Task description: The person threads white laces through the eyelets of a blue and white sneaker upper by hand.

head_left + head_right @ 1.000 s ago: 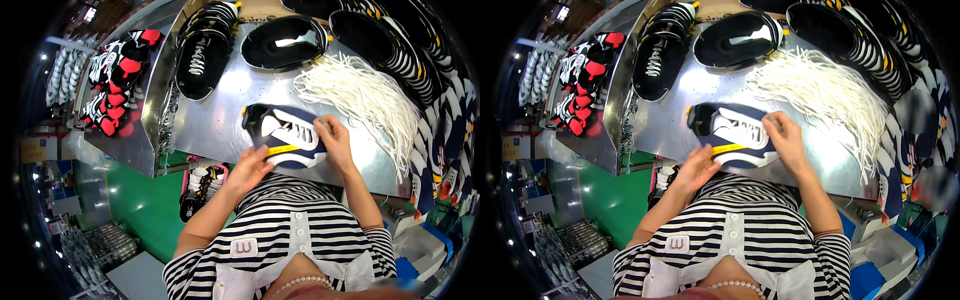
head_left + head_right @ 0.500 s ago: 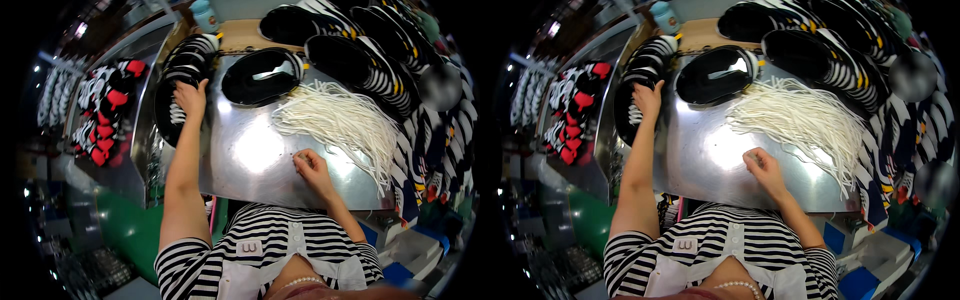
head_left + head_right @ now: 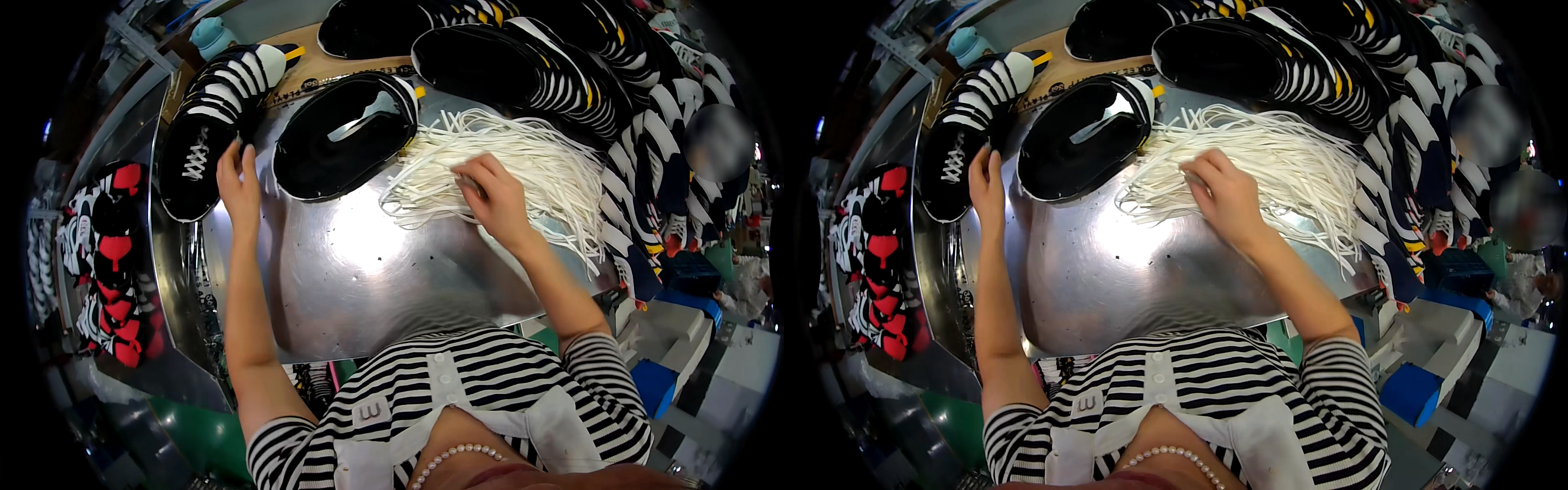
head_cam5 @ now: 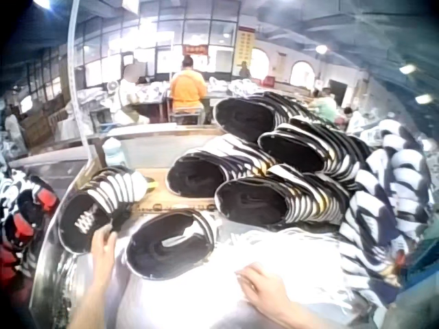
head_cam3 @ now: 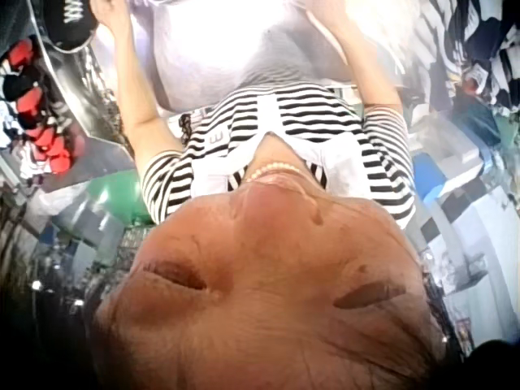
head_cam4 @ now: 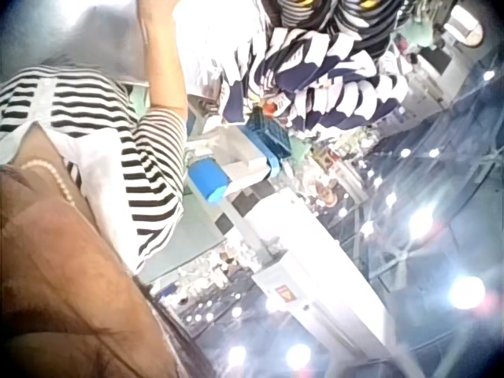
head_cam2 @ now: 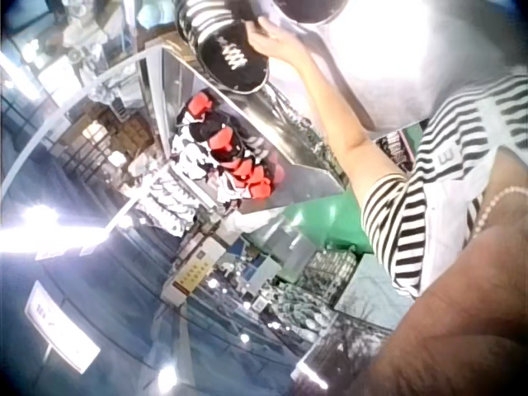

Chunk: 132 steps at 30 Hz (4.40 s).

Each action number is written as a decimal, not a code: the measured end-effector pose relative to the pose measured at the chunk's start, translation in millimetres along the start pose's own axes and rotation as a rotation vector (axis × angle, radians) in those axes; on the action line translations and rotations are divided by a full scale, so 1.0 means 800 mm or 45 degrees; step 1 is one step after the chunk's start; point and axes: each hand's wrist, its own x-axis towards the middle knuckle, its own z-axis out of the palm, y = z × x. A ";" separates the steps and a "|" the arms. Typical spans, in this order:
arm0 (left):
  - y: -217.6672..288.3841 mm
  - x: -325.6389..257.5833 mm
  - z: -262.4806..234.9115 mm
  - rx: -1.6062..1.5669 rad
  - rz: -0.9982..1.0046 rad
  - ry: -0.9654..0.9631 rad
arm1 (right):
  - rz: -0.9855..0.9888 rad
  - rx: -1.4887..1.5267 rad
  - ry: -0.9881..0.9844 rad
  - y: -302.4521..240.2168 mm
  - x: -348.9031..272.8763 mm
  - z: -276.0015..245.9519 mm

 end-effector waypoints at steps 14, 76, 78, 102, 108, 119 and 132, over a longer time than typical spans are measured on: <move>0.220 -0.101 -0.072 0.063 0.491 0.426 | -0.250 -0.191 -0.001 0.028 0.060 0.025; 0.196 -0.250 0.005 -0.911 -1.184 -1.312 | 0.578 1.286 -0.187 -0.041 -0.067 0.056; 0.207 -0.249 0.009 -1.001 -1.087 -1.293 | 0.542 1.288 -0.160 -0.038 -0.059 0.047; 0.225 -0.270 0.027 -1.017 -0.560 -0.737 | 0.628 1.269 -0.173 -0.093 -0.088 0.025; 0.227 -0.259 0.018 -1.233 -0.809 -0.812 | 0.467 1.155 -0.110 -0.094 -0.098 0.033; 0.233 -0.261 0.019 -1.066 -0.542 -0.658 | 0.487 1.175 -0.024 -0.099 -0.103 0.047; 0.244 -0.262 0.019 -0.828 -0.455 -0.614 | 0.404 0.969 -0.220 -0.099 -0.107 0.007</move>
